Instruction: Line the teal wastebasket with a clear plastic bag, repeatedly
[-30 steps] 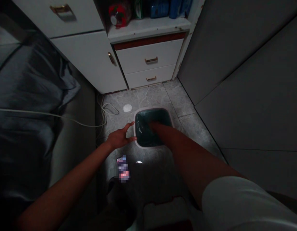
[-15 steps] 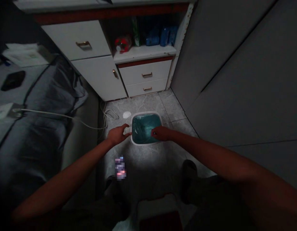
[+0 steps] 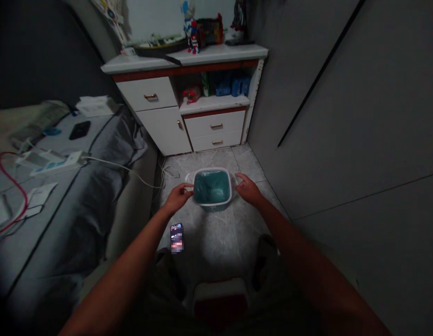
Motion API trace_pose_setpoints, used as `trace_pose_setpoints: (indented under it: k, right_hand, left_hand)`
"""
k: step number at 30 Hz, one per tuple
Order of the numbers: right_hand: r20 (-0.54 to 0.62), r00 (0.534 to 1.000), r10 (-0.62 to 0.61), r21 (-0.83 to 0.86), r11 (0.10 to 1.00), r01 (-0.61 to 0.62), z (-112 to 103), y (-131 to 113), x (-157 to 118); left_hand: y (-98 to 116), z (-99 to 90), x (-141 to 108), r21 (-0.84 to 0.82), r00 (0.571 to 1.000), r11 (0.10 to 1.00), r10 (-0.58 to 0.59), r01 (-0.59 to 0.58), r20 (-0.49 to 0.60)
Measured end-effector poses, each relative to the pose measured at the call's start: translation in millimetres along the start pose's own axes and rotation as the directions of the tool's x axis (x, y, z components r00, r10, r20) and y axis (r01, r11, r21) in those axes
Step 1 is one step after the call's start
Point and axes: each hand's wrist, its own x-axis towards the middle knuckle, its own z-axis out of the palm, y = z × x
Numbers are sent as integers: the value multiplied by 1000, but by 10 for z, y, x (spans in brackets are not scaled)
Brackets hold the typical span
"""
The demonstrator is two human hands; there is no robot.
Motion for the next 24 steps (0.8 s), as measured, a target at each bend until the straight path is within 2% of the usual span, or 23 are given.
trace_pose_setpoints:
  k: [2, 3, 5, 7, 9, 10, 12, 15, 17, 20, 24]
  right_hand:
    - [-76, 989, -124, 96, 987, 131, -71, -223, 44]
    - [-120, 973, -198, 124, 969, 212, -134, -373, 33]
    - [-213, 914, -345, 128, 918, 376, -297, -705, -53]
    - [-304, 839, -452, 74, 866, 494, -466, -990, -156]
    - [-340, 784, -519, 9, 832, 555, -584, -1123, -168]
    - [-331, 777, -536, -13, 826, 564, -609, -1112, -120]
    - [-272, 806, -525, -28, 842, 539, -589, -941, 70]
    - [-176, 899, -402, -20, 914, 405, -450, -496, 399]
    - [-116, 939, -323, -30, 946, 322, -370, -259, 524]
    - [-98, 953, -285, -49, 958, 282, -347, -148, 558]
    - [-210, 931, -299, -83, 954, 288, -379, -253, 535]
  left_hand:
    - [326, -130, -12, -69, 984, 983, 164, -169, -74]
    - [534, -218, -50, -97, 953, 952, 280, -292, -119]
    - [975, -413, -187, -103, 857, 858, 481, -503, -182]
    - [1339, -592, -324, -93, 778, 778, 597, -621, -196]
    - [1509, -707, -338, -91, 727, 729, 649, -679, -225]
    - [1502, -734, -275, -93, 718, 721, 652, -687, -245]
    - [1323, -731, -36, -106, 736, 742, 616, -662, -281]
    - [876, -678, 386, -137, 829, 832, 492, -538, -266]
    - [662, -677, 560, -160, 862, 858, 445, -488, -243]
    - [599, -730, 617, -180, 862, 851, 450, -493, -234]
    - [708, -750, 536, -163, 825, 827, 479, -538, -299]
